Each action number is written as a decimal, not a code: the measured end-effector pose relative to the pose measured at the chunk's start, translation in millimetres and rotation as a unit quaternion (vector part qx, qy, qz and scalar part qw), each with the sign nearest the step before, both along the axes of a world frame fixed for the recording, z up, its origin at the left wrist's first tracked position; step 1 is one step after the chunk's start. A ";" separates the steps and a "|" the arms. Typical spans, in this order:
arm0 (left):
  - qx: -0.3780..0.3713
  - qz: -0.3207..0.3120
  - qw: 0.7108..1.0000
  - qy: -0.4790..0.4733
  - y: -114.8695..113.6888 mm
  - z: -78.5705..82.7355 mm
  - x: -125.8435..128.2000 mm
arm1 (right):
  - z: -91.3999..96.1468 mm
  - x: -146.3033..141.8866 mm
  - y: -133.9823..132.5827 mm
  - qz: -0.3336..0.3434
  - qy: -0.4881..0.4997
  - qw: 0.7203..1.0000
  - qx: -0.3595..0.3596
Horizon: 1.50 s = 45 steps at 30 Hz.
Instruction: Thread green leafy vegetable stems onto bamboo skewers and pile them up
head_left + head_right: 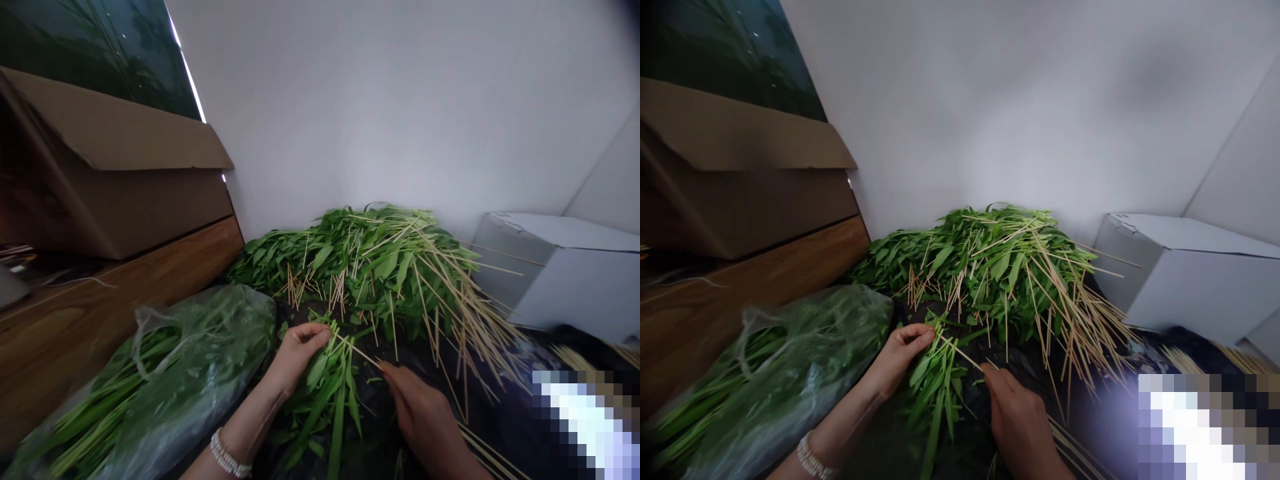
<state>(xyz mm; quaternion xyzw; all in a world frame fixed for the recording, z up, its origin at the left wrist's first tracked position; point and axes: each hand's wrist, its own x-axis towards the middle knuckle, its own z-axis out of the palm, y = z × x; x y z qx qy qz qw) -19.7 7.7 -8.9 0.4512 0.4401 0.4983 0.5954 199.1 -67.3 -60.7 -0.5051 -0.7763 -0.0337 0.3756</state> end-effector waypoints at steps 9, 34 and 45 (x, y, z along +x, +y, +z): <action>-0.009 -0.110 0.994 0.015 -3.4 1.7 -0.5 | 3.2 -3.1 -1.1 0.016 0.017 1.000 -0.004; -0.079 -0.111 0.990 -0.035 -2.4 -4.3 0.4 | -2.5 -7.7 -3.2 0.019 0.031 0.999 -0.040; -0.057 -0.093 0.988 -0.111 1.6 0.0 -1.1 | 3.6 -5.3 -1.2 0.017 0.051 0.998 -0.036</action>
